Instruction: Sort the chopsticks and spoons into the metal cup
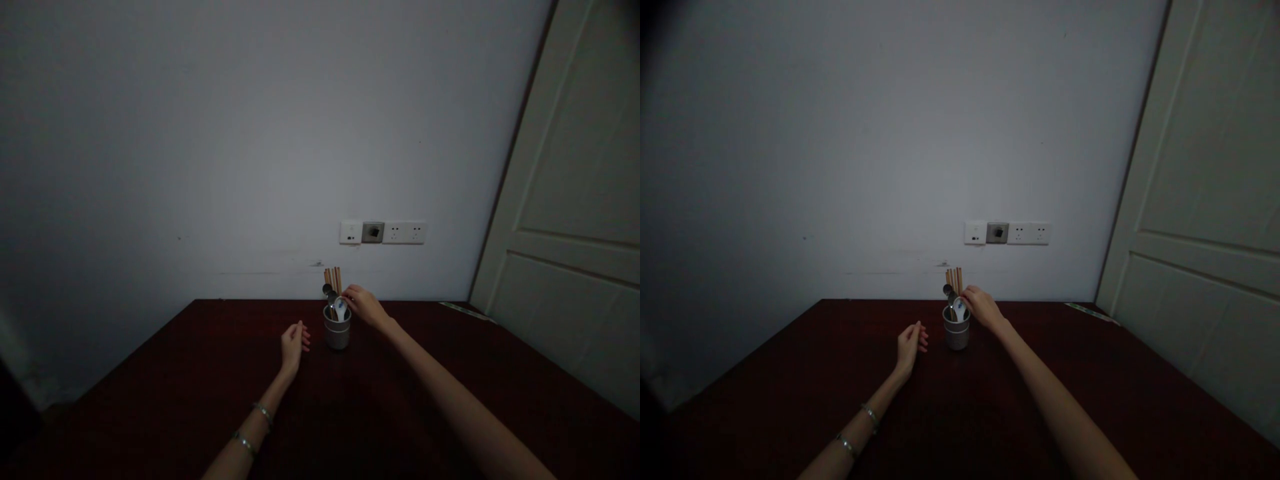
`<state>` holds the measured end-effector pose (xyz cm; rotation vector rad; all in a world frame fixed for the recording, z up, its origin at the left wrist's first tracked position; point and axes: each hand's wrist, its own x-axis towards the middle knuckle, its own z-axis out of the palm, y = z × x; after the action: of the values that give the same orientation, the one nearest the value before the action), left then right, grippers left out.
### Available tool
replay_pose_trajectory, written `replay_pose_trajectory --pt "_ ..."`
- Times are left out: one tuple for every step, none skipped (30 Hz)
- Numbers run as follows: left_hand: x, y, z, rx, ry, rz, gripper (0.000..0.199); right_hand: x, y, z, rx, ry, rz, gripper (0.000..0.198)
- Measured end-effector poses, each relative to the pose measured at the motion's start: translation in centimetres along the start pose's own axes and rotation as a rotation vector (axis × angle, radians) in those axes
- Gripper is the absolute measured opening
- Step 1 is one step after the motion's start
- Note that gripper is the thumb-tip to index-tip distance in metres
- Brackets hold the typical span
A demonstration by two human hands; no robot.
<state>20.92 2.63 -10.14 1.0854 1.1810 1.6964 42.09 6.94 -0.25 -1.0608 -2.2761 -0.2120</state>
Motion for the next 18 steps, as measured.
replay_pose_trajectory --pt "0.0 0.0 0.0 0.000 -0.002 -0.002 0.045 -0.2 0.0 0.2 0.000 -0.012 0.002 0.024" --pt "-0.1 0.0 0.0 -0.001 -0.004 -0.004 0.044 -0.4 0.0 0.4 0.001 -0.024 0.003 0.024" --pt "-0.1 0.0 -0.1 -0.001 -0.007 -0.006 0.044 -0.6 0.0 0.6 0.002 -0.036 0.004 0.024" --pt "-0.1 -0.1 -0.1 0.000 -0.011 -0.007 0.044 -0.8 0.0 0.7 0.002 -0.047 0.007 0.025" --pt "-0.1 -0.1 -0.1 0.001 -0.014 -0.008 0.044 -0.9 0.1 0.8 0.001 -0.055 0.012 0.025" --pt "-0.1 -0.2 -0.1 0.004 -0.017 -0.009 0.043 -1.0 0.1 0.9 0.002 -0.062 0.018 0.025" --pt "-0.1 -0.2 -0.2 0.008 -0.020 -0.010 0.043 -1.1 0.2 1.0 0.003 -0.068 0.023 0.025" --pt "-0.1 -0.3 -0.2 0.012 -0.023 -0.011 0.042 -1.2 0.2 1.1 0.003 -0.072 0.026 0.025" --pt "-0.1 -0.3 -0.2 0.016 -0.027 -0.011 0.042 -1.3 0.2 1.1 0.003 -0.077 0.028 0.025" --pt "-0.2 -0.4 -0.2 0.019 -0.031 -0.010 0.041 -1.3 0.2 1.1 0.004 -0.081 0.029 0.025" --pt "-0.2 -0.4 -0.2 0.021 -0.035 -0.010 0.041 -1.4 0.2 1.2 0.005 -0.085 0.031 0.025" --pt "-0.2 -0.4 -0.2 0.021 -0.039 -0.011 0.041 -1.4 0.2 1.2 0.007 -0.088 0.035 0.025" --pt "-0.2 -0.4 -0.2 0.021 -0.044 -0.012 0.041 -1.5 0.2 1.2 0.009 -0.091 0.041 0.025" --pt "-0.3 -0.5 -0.2 0.021 -0.047 -0.013 0.041 -1.6 0.2 1.1 0.012 -0.093 0.047 0.025" --pt "-0.3 -0.5 -0.1 0.022 -0.049 -0.014 0.041 -1.6 0.1 1.1 0.015 -0.095 0.053 0.025" --pt "-0.3 -0.5 -0.1 0.026 -0.052 -0.014 0.041 -1.7 0.1 1.0 0.017 -0.098 0.059 0.025" --pt "-0.3 -0.5 -0.1 0.030 -0.055 -0.013 0.041 -1.8 0.0 1.0 0.018 -0.102 0.064 0.025" --pt "-0.4 -0.6 -0.1 0.035 -0.059 -0.013 0.041 -1.9 0.0 0.9 0.019 -0.105 0.069 0.026"
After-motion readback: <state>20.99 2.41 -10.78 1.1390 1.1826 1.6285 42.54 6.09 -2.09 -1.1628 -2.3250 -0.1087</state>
